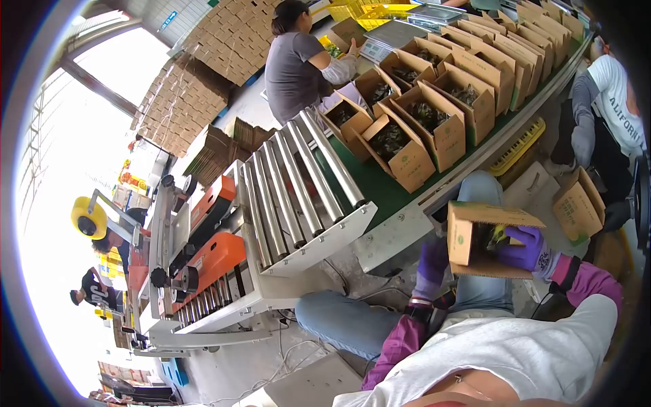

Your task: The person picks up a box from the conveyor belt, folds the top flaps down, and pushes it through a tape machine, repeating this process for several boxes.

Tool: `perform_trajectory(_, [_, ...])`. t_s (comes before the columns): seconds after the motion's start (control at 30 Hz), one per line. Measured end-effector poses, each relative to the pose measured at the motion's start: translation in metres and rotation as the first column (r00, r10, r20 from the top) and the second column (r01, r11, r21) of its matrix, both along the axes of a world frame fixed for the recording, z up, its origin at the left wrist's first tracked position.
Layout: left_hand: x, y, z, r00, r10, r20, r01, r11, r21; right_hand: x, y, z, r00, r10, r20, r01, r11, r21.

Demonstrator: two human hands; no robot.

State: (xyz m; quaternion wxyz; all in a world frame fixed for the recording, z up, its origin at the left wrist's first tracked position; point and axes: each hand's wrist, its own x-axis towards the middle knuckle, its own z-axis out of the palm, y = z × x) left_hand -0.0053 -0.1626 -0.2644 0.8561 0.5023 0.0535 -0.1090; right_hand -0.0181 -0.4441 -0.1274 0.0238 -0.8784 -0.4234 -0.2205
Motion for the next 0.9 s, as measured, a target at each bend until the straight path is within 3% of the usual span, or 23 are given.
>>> perform_trajectory(0.03, [0.003,-0.021,0.029,0.998,0.051,0.024,-0.044,0.972,-0.23,0.006,0.004,0.008,0.995,0.1,0.019,-0.098,0.99,-0.097])
perform_trajectory(0.1, [0.024,-0.012,-0.036,0.968,0.081,0.238,-0.134,0.967,0.217,0.017,0.014,0.023,0.95,0.31,0.022,-0.292,0.915,-0.278])
perform_trajectory(0.13, [0.026,-0.009,0.009,0.919,0.168,0.356,-0.242,0.954,0.176,0.028,0.022,0.035,0.958,0.279,0.062,-0.261,0.943,-0.207])
perform_trajectory(0.17, [0.026,-0.001,0.072,0.966,0.23,0.116,-0.218,0.97,-0.107,0.045,0.031,0.05,0.962,0.251,0.11,-0.235,0.962,-0.136])
perform_trajectory(0.23, [0.031,0.034,0.117,0.868,0.36,0.342,-0.398,0.916,0.045,0.079,0.062,0.073,0.947,0.291,0.135,-0.294,0.956,0.001])
perform_trajectory(0.27, [0.034,0.059,0.137,0.805,0.393,0.445,-0.495,0.858,0.138,0.095,0.086,0.094,0.899,0.389,0.203,-0.392,0.919,-0.023])
perform_trajectory(0.3, [0.028,0.086,0.166,0.668,0.248,0.702,-0.686,0.572,0.45,0.108,0.115,0.126,0.859,0.469,0.207,-0.479,0.878,-0.001])
perform_trajectory(0.37, [0.032,0.147,0.189,0.582,0.353,0.733,-0.741,0.602,0.298,0.13,0.172,0.183,0.778,0.607,0.162,-0.623,0.779,0.071])
perform_trajectory(0.4, [0.029,0.188,0.192,0.464,0.064,0.884,-0.884,-0.031,0.466,0.145,0.201,0.189,0.783,0.613,0.108,-0.622,0.764,0.172])
perform_trajectory(0.43, [0.027,0.177,0.258,0.472,0.514,0.716,-0.881,0.308,0.359,0.162,0.226,0.189,0.784,0.618,0.053,-0.609,0.749,0.262])
perform_trajectory(0.47, [0.031,0.186,0.276,0.36,0.489,0.795,-0.92,0.328,0.215,0.185,0.252,0.176,0.767,0.635,-0.086,-0.588,0.751,0.3])
perform_trajectory(0.5, [0.036,0.196,0.29,0.232,0.46,0.857,-0.932,0.357,0.061,0.206,0.274,0.158,0.649,0.755,-0.098,-0.654,0.618,0.437])
perform_trajectory(0.57, [0.046,0.221,0.306,0.351,0.283,0.893,-0.936,0.134,0.326,0.21,0.302,0.179,0.556,0.778,-0.292,-0.576,0.614,0.539])
perform_trajectory(0.6, [0.058,0.233,0.309,0.472,0.337,0.815,-0.863,-0.012,0.505,0.214,0.31,0.181,0.553,0.786,-0.277,-0.6,0.606,0.522])
perform_trajectory(0.63, [0.069,0.243,0.315,0.465,0.309,0.83,-0.843,-0.131,0.521,0.217,0.318,0.173,0.497,0.785,-0.37,-0.513,0.61,0.604])
perform_trajectory(0.67, [0.072,0.248,0.327,0.592,0.396,0.702,-0.775,0.041,0.63,0.216,0.322,0.172,0.43,0.779,-0.456,-0.406,0.619,0.673])
perform_trajectory(0.7, [0.075,0.252,0.339,0.712,0.44,0.548,-0.678,0.227,0.699,0.216,0.324,0.175,0.439,0.778,-0.45,-0.415,0.619,0.667])
perform_trajectory(0.77, [0.089,0.259,0.331,0.664,0.446,0.6,-0.721,0.168,0.673,0.207,0.329,0.18,0.319,0.7,-0.639,-0.052,0.686,0.726])
perform_trajectory(0.8, [0.096,0.263,0.328,0.613,0.45,0.649,-0.757,0.102,0.645,0.211,0.334,0.178,0.472,0.712,-0.52,-0.181,0.655,0.733])
perform_trajectory(0.83, [0.101,0.262,0.329,0.625,0.432,0.651,-0.752,0.111,0.649,0.211,0.333,0.182,0.483,0.708,-0.515,-0.165,0.652,0.74])
perform_trajectory(0.9, [0.098,0.257,0.318,0.51,0.585,0.631,-0.855,0.262,0.448,0.204,0.327,0.186,0.58,0.684,-0.443,-0.277,0.677,0.682])
